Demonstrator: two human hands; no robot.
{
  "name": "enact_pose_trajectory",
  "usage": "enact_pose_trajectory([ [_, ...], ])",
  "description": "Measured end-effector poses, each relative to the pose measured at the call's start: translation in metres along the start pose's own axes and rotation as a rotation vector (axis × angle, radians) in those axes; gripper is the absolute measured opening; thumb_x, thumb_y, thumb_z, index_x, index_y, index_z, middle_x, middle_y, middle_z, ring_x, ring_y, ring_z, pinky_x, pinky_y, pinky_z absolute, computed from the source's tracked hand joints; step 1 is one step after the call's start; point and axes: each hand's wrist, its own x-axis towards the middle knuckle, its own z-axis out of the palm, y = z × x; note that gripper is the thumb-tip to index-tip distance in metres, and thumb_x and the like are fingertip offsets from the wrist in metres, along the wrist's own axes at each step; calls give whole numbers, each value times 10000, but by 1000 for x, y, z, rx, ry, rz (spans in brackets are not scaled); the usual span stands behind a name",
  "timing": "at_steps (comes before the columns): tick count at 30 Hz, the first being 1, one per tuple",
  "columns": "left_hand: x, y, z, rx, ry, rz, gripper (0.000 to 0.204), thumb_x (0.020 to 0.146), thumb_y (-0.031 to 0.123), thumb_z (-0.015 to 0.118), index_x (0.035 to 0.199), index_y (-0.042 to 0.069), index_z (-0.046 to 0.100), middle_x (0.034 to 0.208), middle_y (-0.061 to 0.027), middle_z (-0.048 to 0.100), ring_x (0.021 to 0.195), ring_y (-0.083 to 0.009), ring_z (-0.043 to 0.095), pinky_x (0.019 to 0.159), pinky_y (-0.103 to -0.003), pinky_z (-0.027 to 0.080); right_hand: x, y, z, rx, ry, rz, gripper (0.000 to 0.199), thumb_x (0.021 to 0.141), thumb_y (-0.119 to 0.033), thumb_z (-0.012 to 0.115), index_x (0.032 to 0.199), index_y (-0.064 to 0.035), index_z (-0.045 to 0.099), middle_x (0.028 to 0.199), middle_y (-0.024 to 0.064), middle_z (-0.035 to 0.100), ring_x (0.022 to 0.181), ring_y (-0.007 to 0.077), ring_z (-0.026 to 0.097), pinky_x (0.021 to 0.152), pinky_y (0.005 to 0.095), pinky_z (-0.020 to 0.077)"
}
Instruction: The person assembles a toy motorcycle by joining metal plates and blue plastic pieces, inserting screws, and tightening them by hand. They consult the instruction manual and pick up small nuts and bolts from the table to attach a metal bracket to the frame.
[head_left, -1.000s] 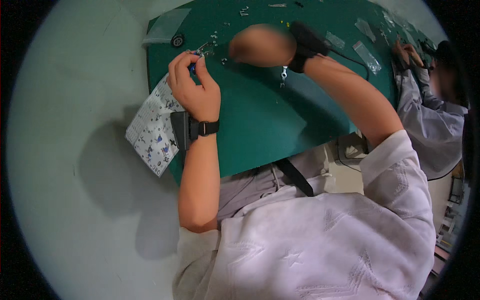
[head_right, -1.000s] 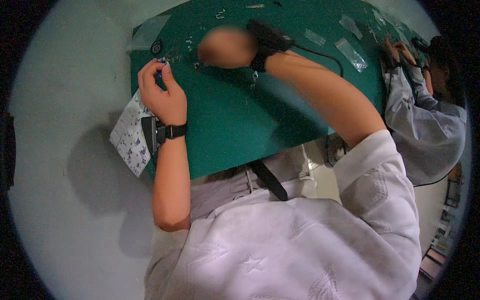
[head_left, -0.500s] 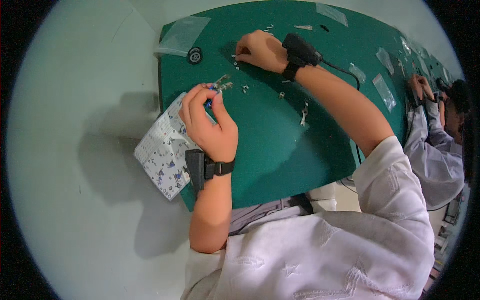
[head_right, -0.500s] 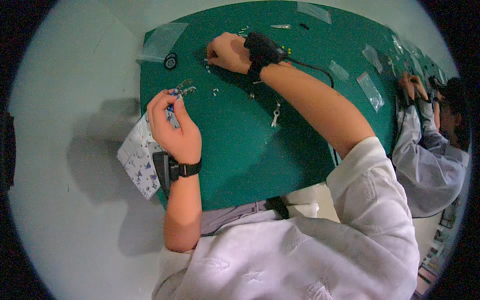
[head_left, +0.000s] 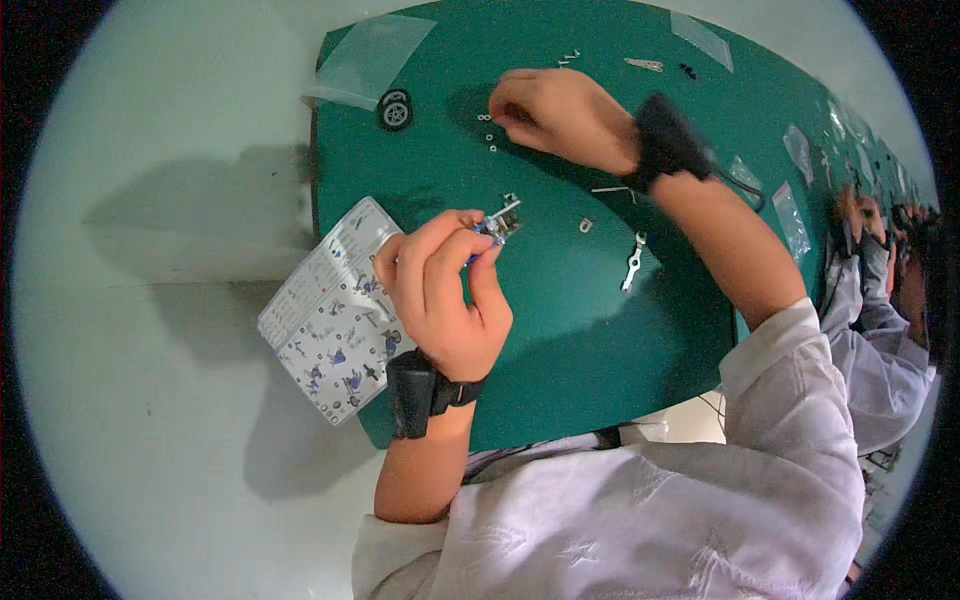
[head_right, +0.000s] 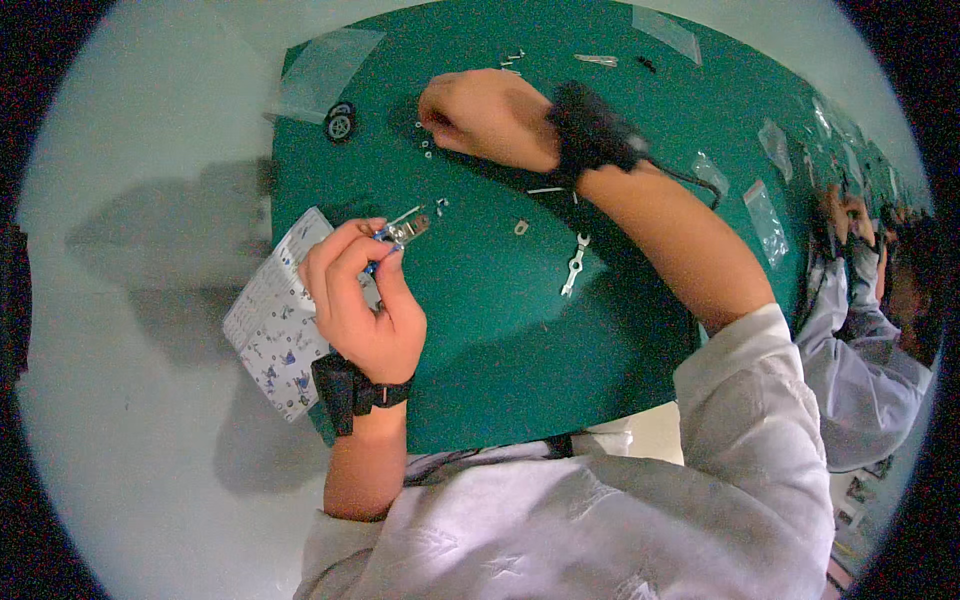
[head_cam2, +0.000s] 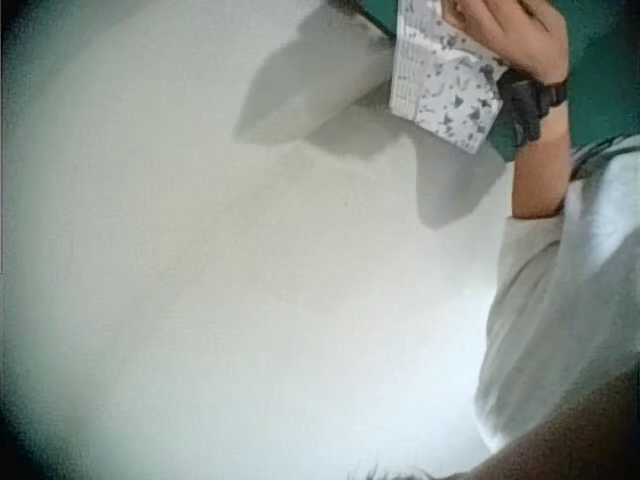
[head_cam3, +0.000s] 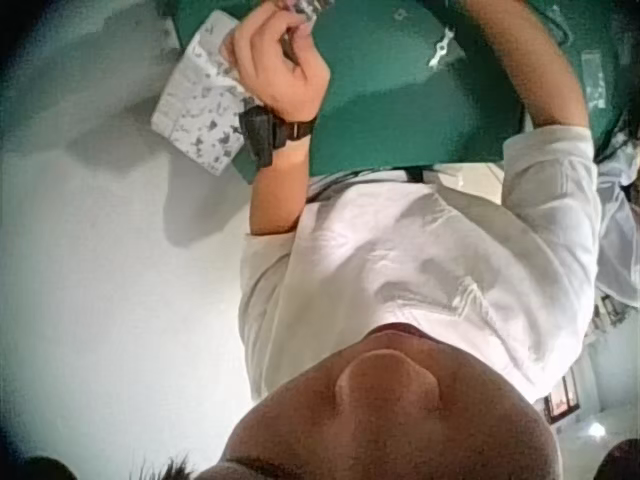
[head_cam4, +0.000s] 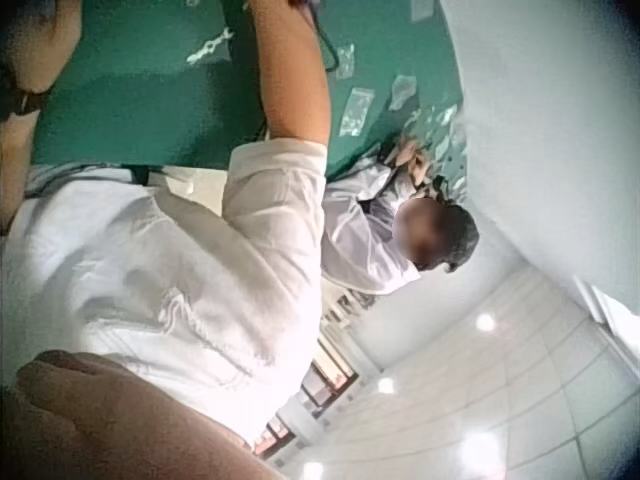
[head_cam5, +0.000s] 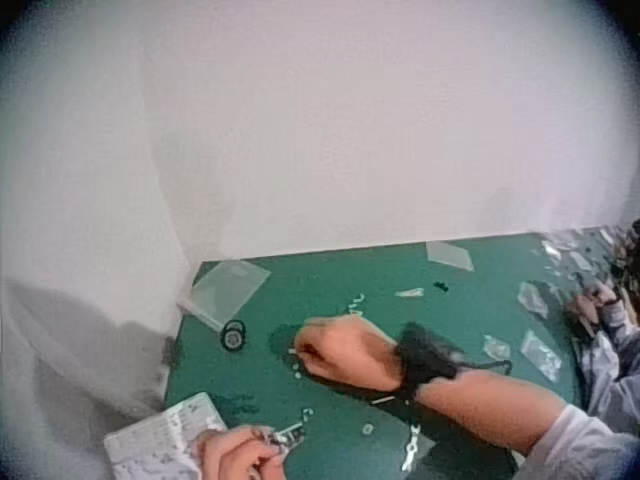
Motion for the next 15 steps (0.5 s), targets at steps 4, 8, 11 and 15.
enact_pose_trajectory([
  [4,-2,2,-8,-14,-34,55,144,901,3,691,1005,73,619,1071,-126,704,896,-294,626,841,-431,457,-34,-55,-55,544,39,38,104,879,-104,707,948,-32,677,911,109,687,777,277,669,696,363,547],
  [8,2,10,-8,9,-102,86,111,937,55,691,1010,89,615,1094,-95,696,893,-258,647,847,-431,446,-59,-80,-65,505,107,-87,161,817,-22,756,969,-49,710,933,98,706,765,227,674,635,311,546],
  [11,-1,12,-10,21,-143,81,94,949,78,692,994,109,615,1081,-76,695,897,-229,668,857,-423,439,-68,-76,-65,108,309,-288,120,863,-67,772,961,-78,704,952,94,713,766,219,685,600,326,541],
  [15,-3,15,-8,37,-173,60,113,938,57,687,975,132,610,1069,-56,695,888,-205,678,864,-416,434,-74,-73,-64,398,164,-270,221,848,-163,832,982,-41,706,914,80,683,664,206,645,531,323,501],
])
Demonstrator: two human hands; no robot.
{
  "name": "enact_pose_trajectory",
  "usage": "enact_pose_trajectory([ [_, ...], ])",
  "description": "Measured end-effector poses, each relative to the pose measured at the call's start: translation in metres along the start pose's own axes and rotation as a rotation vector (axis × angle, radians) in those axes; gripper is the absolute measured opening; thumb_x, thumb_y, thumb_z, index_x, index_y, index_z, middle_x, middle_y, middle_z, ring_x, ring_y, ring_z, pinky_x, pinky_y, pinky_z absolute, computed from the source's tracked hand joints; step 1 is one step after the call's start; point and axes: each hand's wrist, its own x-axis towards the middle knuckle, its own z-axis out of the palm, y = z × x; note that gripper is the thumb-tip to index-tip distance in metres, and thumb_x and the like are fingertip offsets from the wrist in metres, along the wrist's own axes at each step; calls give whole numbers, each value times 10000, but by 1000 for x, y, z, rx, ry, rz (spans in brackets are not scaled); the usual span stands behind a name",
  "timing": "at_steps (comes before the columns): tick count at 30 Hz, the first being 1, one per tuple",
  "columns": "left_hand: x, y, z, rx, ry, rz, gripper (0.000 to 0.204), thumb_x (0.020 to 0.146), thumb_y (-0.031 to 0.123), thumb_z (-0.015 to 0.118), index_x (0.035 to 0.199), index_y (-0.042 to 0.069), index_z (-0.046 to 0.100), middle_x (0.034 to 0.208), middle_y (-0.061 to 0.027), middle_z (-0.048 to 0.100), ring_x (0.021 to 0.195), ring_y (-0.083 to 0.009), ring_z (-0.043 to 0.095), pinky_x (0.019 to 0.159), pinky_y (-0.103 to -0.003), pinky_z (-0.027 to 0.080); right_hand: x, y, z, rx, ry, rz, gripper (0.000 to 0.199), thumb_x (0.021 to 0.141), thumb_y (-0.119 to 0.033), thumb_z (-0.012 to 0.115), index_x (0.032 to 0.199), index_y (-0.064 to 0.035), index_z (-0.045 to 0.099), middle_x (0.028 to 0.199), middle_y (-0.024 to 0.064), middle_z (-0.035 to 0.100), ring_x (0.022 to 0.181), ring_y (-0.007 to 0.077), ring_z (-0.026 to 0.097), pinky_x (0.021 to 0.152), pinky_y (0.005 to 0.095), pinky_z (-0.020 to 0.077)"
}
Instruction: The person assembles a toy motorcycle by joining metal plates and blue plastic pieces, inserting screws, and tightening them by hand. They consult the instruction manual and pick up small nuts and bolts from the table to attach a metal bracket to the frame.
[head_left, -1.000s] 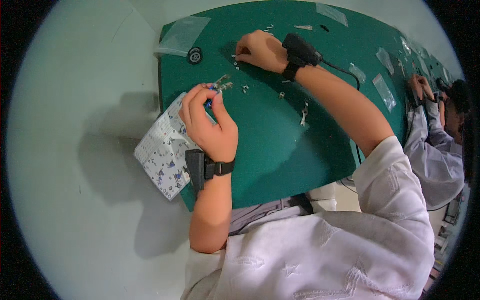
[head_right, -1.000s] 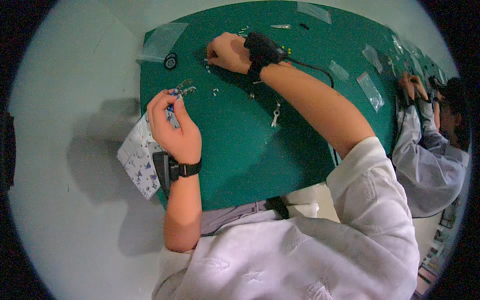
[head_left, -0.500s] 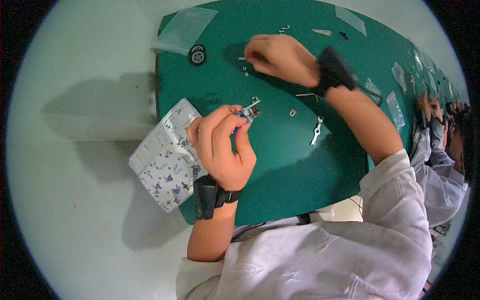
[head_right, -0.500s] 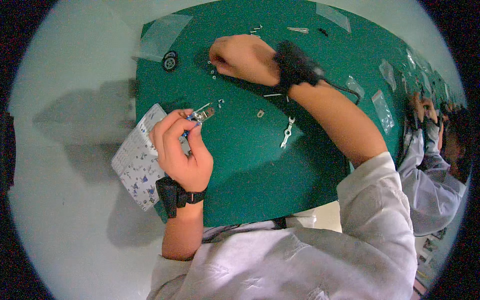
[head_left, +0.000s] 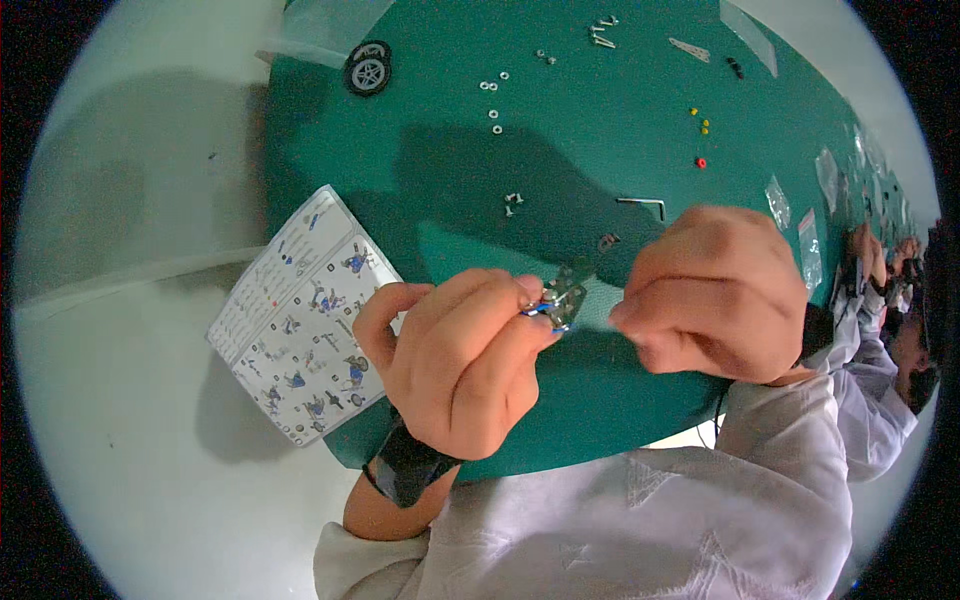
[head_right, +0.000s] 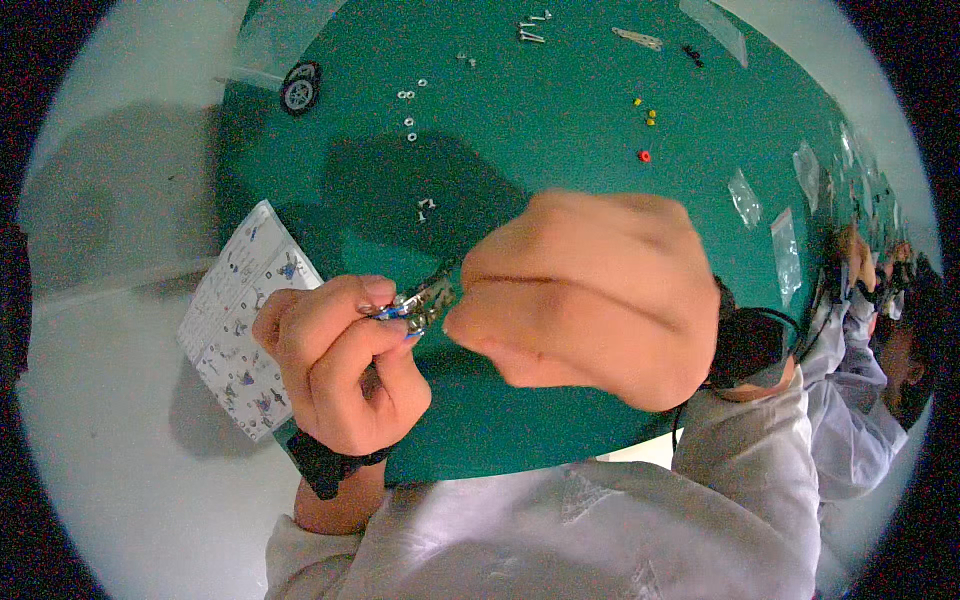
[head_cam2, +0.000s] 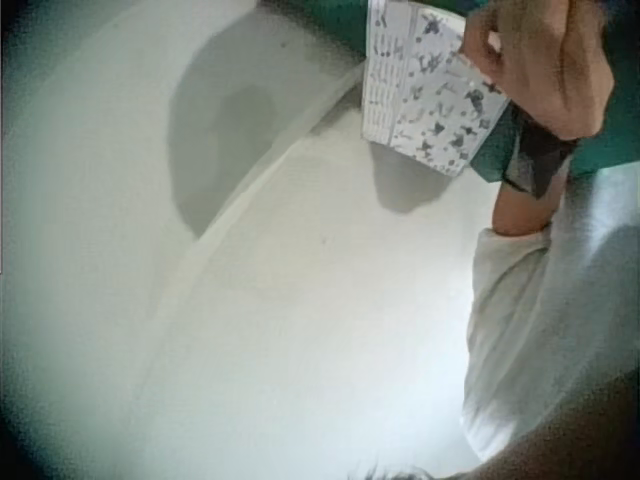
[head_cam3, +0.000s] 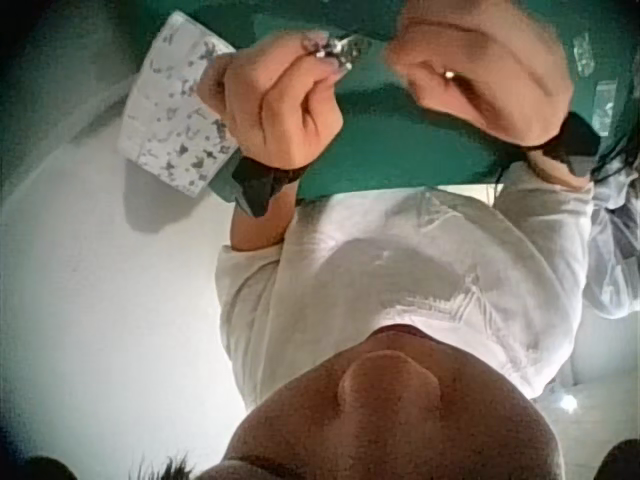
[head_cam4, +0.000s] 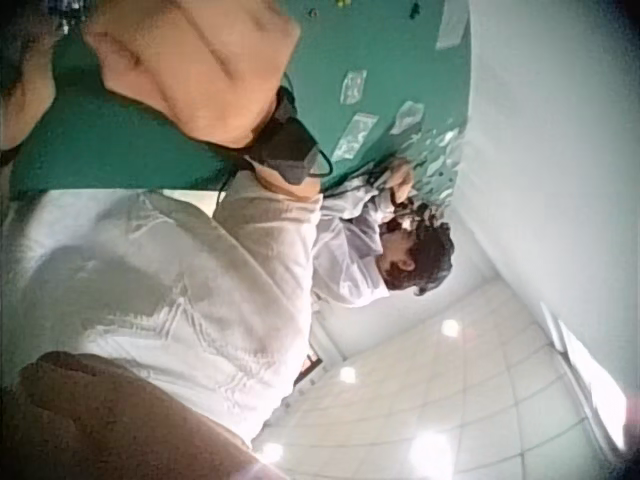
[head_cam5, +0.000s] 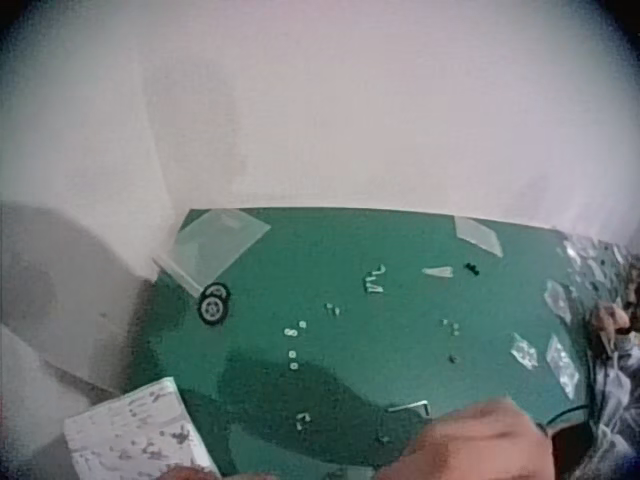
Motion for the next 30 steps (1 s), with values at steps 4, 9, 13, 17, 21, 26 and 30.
enact_pose_trajectory([
  [4,4,2,0,-21,-25,-13,142,917,31,689,967,137,608,1067,-53,694,889,-203,680,847,-418,441,-4,7,14,-22,2,-39,224,894,-195,795,992,-11,712,848,82,650,590,192,611,461,322,451],
  [9,4,4,1,-43,-43,-14,189,879,9,714,966,139,607,1055,-53,693,888,-211,688,824,-402,451,-4,10,18,-3,18,-25,223,916,-207,771,995,-7,712,821,86,646,563,180,598,442,311,425],
  [13,5,4,2,-44,-47,-14,192,880,7,715,972,137,608,1051,-52,692,880,-209,692,820,-398,452,-5,7,21,-32,34,-1,213,923,-204,762,994,-10,710,794,72,646,558,172,598,434,301,407],
  [17,3,4,1,-42,-43,-27,178,893,16,707,978,139,610,1051,-51,692,883,-206,697,822,-400,452,-5,4,20,-21,-23,13,184,915,-177,769,979,-14,711,790,66,648,563,170,603,438,300,407],
  [21,4,5,1,-26,-37,-29,163,901,34,703,982,142,611,1055,-49,692,886,-207,699,829,-409,452,-7,3,25,38,27,63,170,865,-104,784,990,-6,724,792,78,674,552,171,604,442,301,430],
  [26,2,3,1,-43,-28,-35,174,892,39,707,996,147,618,1067,-46,695,900,-211,701,848,-412,442,-1,-10,16,311,-1,296,162,871,-21,784,1028,0,752,813,98,701,574,171,614,488,286,449],
  [30,1,8,-2,-6,-37,-13,171,886,40,713,998,141,633,1085,-36,701,915,-216,705,861,-400,429,-4,-20,14,604,-27,708,142,896,-7,776,1035,-37,784,827,84,720,646,128,631,565,252,445],
])
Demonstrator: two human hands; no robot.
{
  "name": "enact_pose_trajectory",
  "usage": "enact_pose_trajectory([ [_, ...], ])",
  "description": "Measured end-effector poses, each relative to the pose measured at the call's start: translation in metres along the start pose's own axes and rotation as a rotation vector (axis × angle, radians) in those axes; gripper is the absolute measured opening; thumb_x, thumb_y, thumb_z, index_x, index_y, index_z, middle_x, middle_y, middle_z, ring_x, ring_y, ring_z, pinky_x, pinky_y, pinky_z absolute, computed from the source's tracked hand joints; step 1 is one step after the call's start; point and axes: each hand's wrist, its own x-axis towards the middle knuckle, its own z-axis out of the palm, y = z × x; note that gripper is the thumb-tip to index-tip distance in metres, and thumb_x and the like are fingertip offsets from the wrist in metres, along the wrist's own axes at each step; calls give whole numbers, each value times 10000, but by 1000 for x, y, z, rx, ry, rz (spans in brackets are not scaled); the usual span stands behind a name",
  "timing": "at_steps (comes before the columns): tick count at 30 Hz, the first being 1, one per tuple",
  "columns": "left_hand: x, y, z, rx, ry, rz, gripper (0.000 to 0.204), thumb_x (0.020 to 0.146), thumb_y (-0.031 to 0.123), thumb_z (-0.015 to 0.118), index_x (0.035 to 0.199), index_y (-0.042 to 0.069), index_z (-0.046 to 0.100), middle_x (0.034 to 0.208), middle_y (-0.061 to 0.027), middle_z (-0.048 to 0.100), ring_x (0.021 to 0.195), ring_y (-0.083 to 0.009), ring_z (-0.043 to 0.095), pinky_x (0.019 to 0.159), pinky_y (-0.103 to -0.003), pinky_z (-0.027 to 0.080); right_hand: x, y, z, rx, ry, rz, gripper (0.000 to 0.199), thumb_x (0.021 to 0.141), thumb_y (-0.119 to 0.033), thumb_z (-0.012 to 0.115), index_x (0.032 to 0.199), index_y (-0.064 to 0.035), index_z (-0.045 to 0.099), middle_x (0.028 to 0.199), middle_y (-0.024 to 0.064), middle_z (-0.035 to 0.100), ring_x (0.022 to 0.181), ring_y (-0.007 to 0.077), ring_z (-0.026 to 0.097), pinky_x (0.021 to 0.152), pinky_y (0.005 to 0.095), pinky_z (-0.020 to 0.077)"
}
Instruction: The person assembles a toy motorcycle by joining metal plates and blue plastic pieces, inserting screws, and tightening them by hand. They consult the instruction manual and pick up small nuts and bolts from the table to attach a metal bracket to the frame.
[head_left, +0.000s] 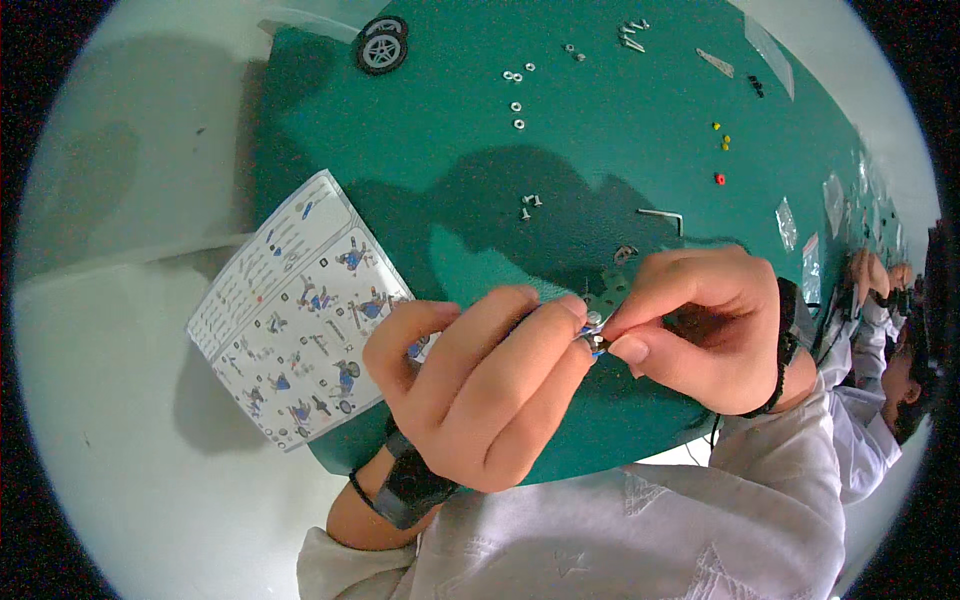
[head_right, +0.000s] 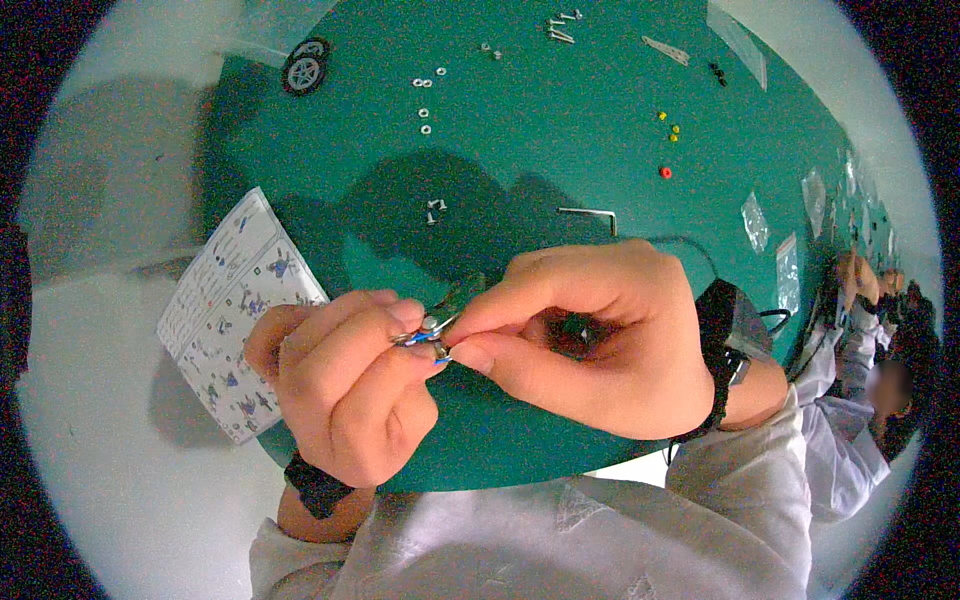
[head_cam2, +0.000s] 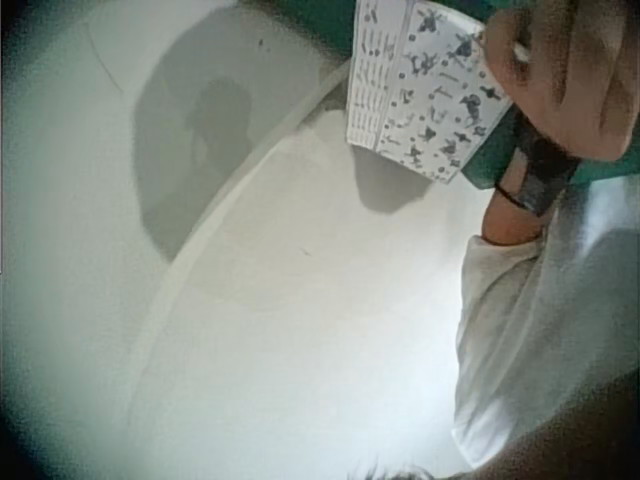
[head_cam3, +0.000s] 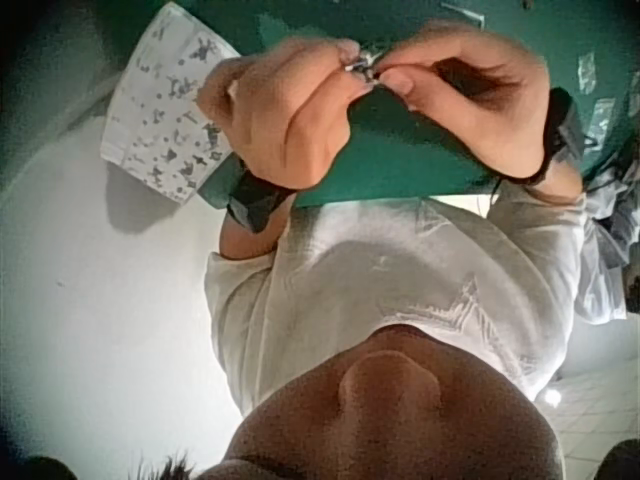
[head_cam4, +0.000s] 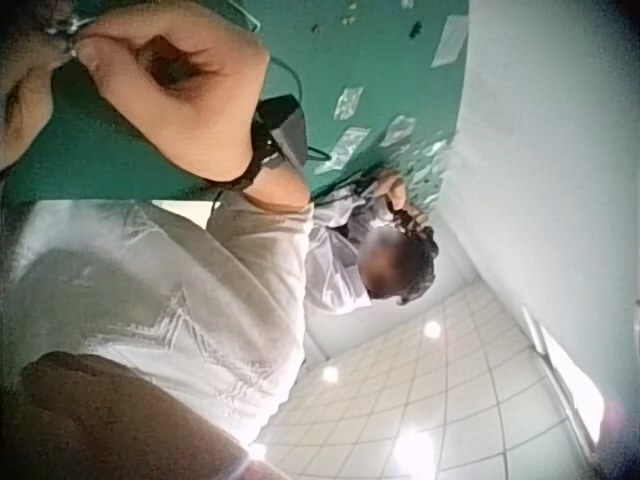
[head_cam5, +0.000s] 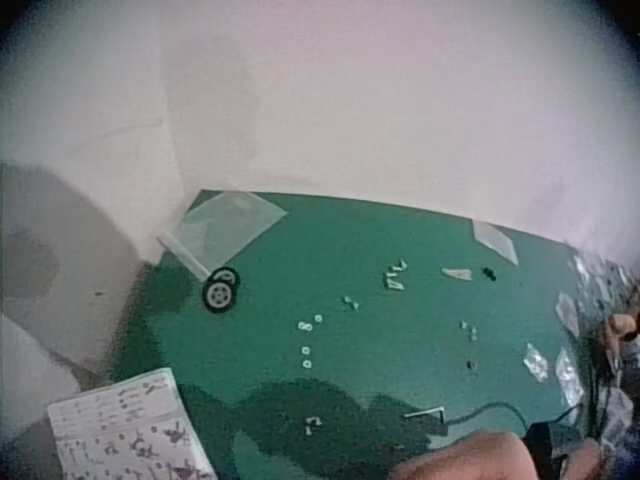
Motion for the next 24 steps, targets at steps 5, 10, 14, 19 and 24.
enact_pose_trajectory([
  [5,-1,-3,4,51,22,32,138,893,43,706,981,131,649,1097,-37,710,923,-213,707,863,-394,432,5,5,-2,-183,14,-182,160,864,-9,800,1022,-26,781,829,96,729,638,163,665,542,269,489],
  [10,-3,-6,11,-3,121,10,82,870,95,727,950,77,728,1121,-38,733,908,-177,714,873,-387,404,8,15,2,-403,62,-543,183,849,0,796,1030,-7,769,826,107,726,625,212,696,506,297,518],
  [14,-2,-9,11,-49,85,25,163,883,11,728,1009,87,658,1115,-85,710,924,-242,707,813,-398,491,8,15,-1,-332,46,-442,214,855,7,792,1066,-9,763,846,114,726,669,220,709,546,304,532],
  [19,-4,-8,14,-116,123,12,246,850,-28,770,1056,48,659,1144,-123,696,929,-276,708,788,-415,526,11,15,-4,-290,-2,-415,224,863,26,778,1084,-12,759,871,122,730,717,227,721,587,315,546],
  [24,-5,-9,16,-141,135,20,268,849,-23,777,1077,46,654,1159,-125,690,933,-282,709,795,-417,534,10,14,-7,-307,-28,-409,225,873,24,764,1093,-24,760,891,118,732,726,231,723,590,320,551],
])
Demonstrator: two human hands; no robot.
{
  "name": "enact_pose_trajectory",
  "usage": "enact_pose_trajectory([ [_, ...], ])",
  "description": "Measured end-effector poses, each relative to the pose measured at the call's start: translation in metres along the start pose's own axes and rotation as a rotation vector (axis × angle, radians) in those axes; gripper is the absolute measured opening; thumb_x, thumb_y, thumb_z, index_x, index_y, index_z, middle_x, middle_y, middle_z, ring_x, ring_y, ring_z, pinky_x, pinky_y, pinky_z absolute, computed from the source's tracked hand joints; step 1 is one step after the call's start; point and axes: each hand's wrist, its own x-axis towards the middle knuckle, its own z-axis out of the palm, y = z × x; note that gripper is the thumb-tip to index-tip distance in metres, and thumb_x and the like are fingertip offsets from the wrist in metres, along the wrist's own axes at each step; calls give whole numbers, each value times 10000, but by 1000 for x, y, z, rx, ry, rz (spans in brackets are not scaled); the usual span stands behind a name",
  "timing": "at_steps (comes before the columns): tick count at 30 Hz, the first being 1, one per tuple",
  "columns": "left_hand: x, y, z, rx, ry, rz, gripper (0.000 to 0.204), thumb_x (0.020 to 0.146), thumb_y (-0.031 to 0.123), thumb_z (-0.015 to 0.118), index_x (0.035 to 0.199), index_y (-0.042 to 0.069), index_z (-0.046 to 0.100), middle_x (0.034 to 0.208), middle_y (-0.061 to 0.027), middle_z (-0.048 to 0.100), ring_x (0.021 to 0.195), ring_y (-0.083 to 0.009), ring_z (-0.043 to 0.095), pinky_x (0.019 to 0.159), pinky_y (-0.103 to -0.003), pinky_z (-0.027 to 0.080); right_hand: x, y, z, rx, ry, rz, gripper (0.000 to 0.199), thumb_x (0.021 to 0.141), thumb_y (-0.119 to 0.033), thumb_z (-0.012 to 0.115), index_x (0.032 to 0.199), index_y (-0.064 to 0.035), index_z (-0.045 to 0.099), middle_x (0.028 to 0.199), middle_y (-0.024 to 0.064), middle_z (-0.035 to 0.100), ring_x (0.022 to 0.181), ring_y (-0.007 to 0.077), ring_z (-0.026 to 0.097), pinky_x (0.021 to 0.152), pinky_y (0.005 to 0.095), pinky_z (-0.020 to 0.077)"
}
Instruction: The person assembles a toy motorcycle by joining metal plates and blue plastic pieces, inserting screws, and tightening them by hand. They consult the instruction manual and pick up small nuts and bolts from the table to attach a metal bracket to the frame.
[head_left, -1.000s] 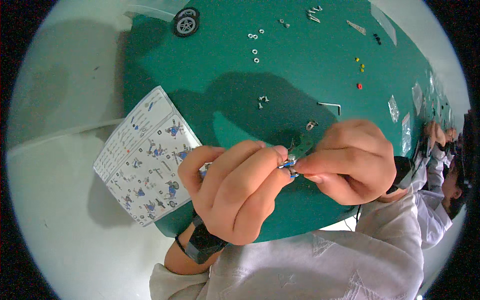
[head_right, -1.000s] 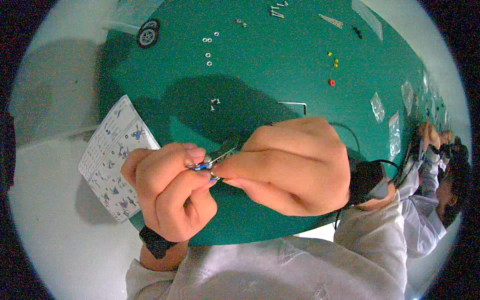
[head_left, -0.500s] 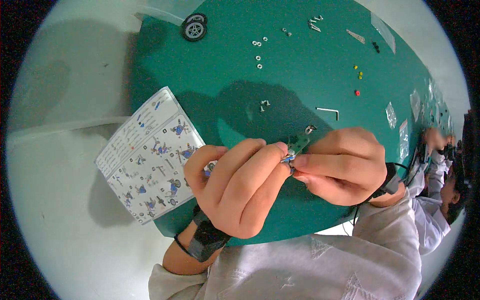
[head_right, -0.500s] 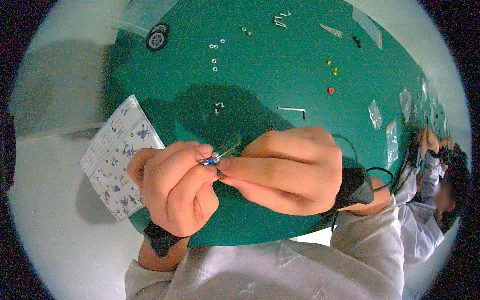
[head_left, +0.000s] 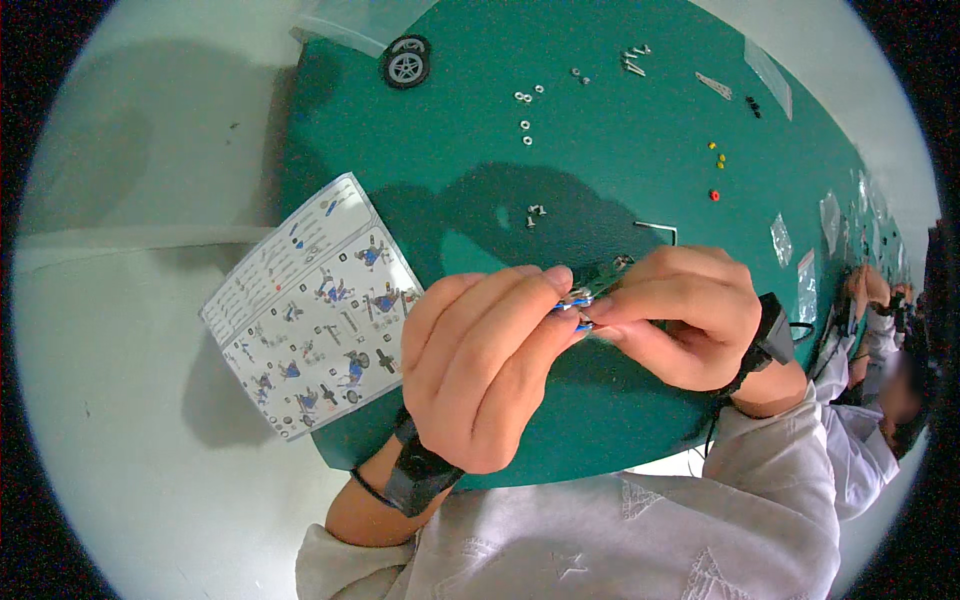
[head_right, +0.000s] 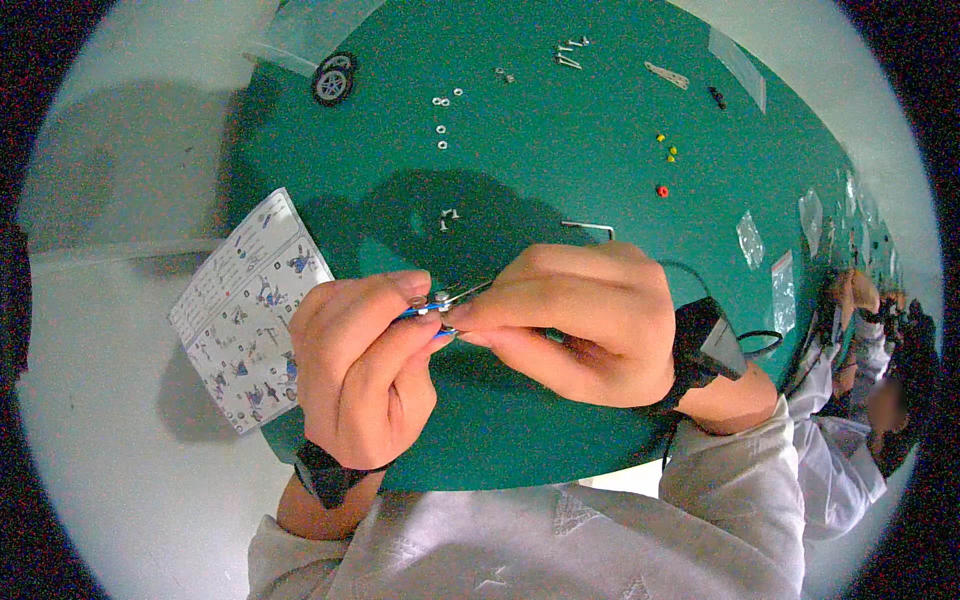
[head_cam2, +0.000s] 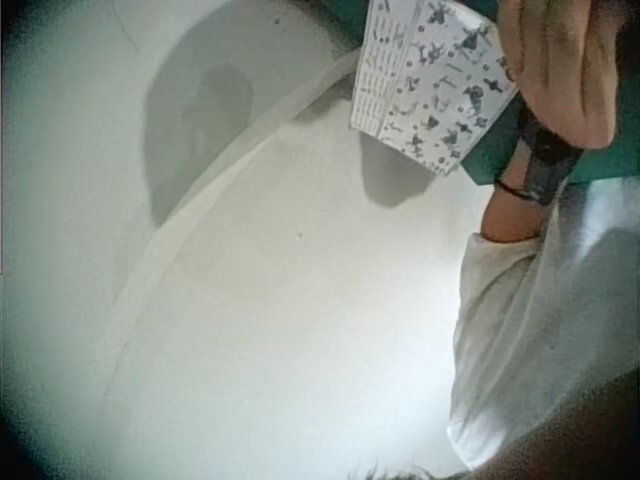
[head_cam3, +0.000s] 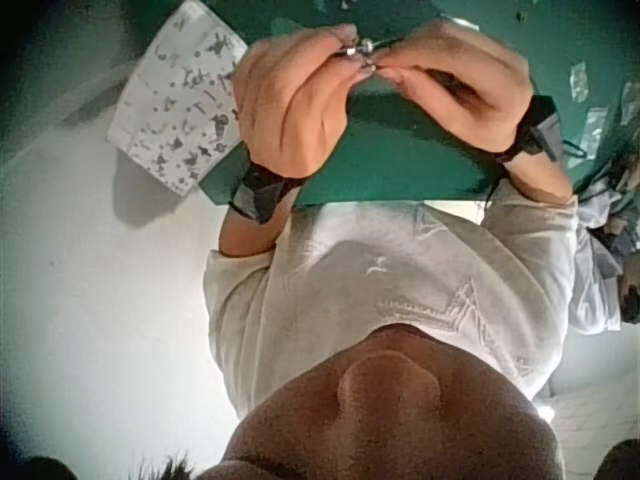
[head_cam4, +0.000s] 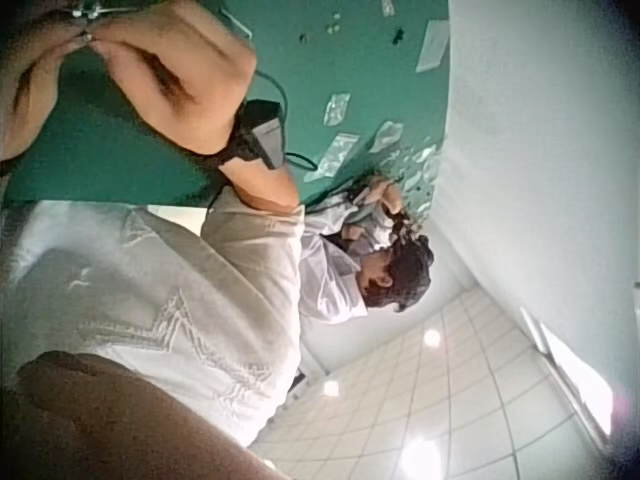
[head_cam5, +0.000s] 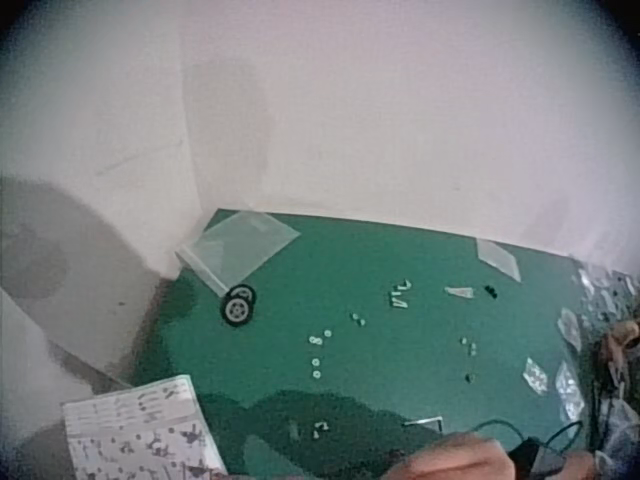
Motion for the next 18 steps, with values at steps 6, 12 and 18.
enact_pose_trajectory([
  [6,1,0,-4,1,-44,-15,280,840,-24,786,1077,56,661,1168,-120,695,934,-275,711,800,-409,531,3,1,-3,-72,-19,-26,199,889,-5,763,1086,-34,753,898,112,728,738,241,725,603,328,560],
  [12,4,1,-5,-15,-41,-22,287,817,-21,811,1057,63,677,1156,-103,709,933,-254,714,807,-403,518,4,-2,-2,-65,-11,-3,162,893,-15,766,1051,-38,744,902,114,729,752,245,731,619,335,572],
  [18,5,1,-3,-14,-29,-30,297,812,-33,810,1056,72,679,1131,-88,718,929,-248,716,806,-396,514,3,-2,-1,-73,3,28,172,884,-36,786,1050,-36,744,907,112,744,761,247,743,621,331,575],
])
